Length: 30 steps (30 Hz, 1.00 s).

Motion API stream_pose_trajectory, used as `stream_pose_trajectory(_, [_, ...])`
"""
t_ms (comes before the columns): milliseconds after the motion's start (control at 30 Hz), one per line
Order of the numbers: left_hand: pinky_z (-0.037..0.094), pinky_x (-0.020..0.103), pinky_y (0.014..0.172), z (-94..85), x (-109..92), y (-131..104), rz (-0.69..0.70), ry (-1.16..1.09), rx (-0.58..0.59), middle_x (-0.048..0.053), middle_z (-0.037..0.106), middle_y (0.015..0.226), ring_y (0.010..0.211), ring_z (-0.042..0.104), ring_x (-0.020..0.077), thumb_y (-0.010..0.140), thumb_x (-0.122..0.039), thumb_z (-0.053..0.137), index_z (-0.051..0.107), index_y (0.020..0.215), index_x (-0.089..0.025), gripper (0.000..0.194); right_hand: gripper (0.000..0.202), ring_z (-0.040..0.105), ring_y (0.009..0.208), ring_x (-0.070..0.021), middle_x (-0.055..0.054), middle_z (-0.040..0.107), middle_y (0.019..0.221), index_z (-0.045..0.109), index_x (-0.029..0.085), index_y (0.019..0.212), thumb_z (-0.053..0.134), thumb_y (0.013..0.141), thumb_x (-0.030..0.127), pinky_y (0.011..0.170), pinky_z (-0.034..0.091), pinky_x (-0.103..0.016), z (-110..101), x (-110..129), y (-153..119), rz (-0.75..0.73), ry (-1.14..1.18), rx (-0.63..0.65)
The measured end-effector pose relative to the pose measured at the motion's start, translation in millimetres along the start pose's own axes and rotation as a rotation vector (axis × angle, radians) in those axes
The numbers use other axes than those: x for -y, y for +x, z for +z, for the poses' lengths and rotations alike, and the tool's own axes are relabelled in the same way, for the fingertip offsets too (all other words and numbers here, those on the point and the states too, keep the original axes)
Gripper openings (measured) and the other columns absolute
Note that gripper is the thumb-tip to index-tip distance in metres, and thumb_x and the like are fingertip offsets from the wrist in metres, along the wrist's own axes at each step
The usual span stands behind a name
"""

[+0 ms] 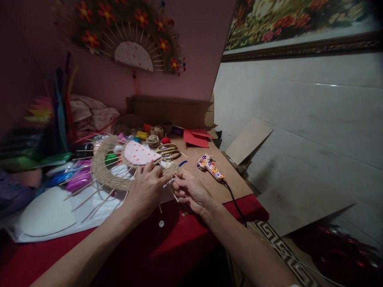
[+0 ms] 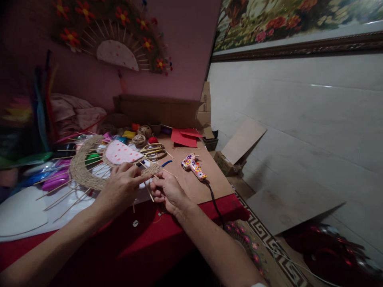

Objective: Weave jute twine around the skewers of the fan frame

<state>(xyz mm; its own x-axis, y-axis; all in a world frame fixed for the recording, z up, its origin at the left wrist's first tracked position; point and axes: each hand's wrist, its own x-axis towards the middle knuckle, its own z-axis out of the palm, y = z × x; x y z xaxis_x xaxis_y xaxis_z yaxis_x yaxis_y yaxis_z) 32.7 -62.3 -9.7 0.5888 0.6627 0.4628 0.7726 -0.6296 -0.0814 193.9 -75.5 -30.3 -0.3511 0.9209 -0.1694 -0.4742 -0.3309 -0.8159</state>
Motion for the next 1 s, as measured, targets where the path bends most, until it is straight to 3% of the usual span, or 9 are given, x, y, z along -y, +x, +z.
stream_pose_trajectory(400, [0.034, 0.040, 0.075, 2.7, 0.0, -1.1, 0.004, 0.002, 0.030, 0.006, 0.060, 0.085, 0.087, 0.045, 0.0259, 0.081, -0.015, 0.055, 0.066, 0.104, -0.031, 0.030, 0.019, 0.030, 0.039, -0.0021, 0.008, 0.048, 0.059, 0.044, 0.019, 0.079, 0.061, 0.070, 0.016, 0.034, 0.014, -0.013, -0.4, -0.6, -1.4, 0.014, 0.019, -0.018])
stream_pose_trajectory(633, [0.037, 0.040, 0.080, -5.1, 1.8, 2.5, -0.087, -0.066, -0.154, 0.006, 0.066, 0.089, 0.090, 0.049, 0.0250, 0.085, -0.016, 0.050, 0.066, 0.103, -0.022, 0.024, 0.011, 0.039, 0.043, -0.0043, 0.004, 0.049, 0.059, 0.046, 0.017, 0.074, 0.055, 0.079, 0.019, 0.036, 0.024, -0.015, -0.9, -0.2, -2.8, 0.007, -0.036, -0.119])
stream_pose_trajectory(733, [0.038, 0.040, 0.081, -9.7, 3.8, 3.2, -0.134, -0.100, -0.231, 0.006, 0.067, 0.084, 0.088, 0.051, 0.0241, 0.085, -0.016, 0.050, 0.066, 0.096, -0.018, 0.019, 0.013, 0.045, 0.046, -0.0057, 0.002, 0.052, 0.062, 0.048, 0.016, 0.074, 0.050, 0.086, 0.023, 0.042, 0.034, -0.017, -3.7, 2.3, -6.5, 0.016, -0.213, -0.134])
stream_pose_trajectory(833, [0.039, 0.038, 0.078, -12.4, 5.8, 2.9, -0.177, -0.150, -0.284, 0.007, 0.065, 0.077, 0.083, 0.054, 0.0229, 0.084, -0.016, 0.052, 0.063, 0.078, -0.016, 0.013, 0.018, 0.055, 0.057, -0.0107, -0.003, 0.059, 0.071, 0.055, 0.015, 0.081, 0.045, 0.090, 0.028, 0.054, 0.045, -0.025, -6.1, 7.0, -15.5, -0.049, -0.578, -0.191])
stream_pose_trajectory(933, [0.040, 0.038, 0.076, -12.6, 5.2, 2.4, -0.182, -0.175, -0.283, 0.007, 0.063, 0.073, 0.078, 0.054, 0.0218, 0.084, -0.015, 0.051, 0.060, 0.071, -0.016, 0.016, 0.016, 0.060, 0.089, -0.0209, -0.009, 0.065, 0.091, 0.063, 0.017, 0.089, 0.050, 0.088, 0.027, 0.083, 0.046, -0.039, -0.4, 13.8, -33.0, -0.320, -1.065, -0.267])
stream_pose_trajectory(1000, [0.039, 0.037, 0.075, -11.8, 2.8, 1.8, -0.175, -0.159, -0.259, 0.007, 0.062, 0.072, 0.077, 0.052, 0.0218, 0.085, -0.016, 0.050, 0.059, 0.071, -0.016, 0.017, 0.017, 0.057, 0.104, -0.0251, -0.011, 0.066, 0.101, 0.065, 0.018, 0.093, 0.051, 0.088, 0.027, 0.095, 0.039, -0.046, 11.5, 18.2, -49.5, -0.515, -1.202, -0.361])
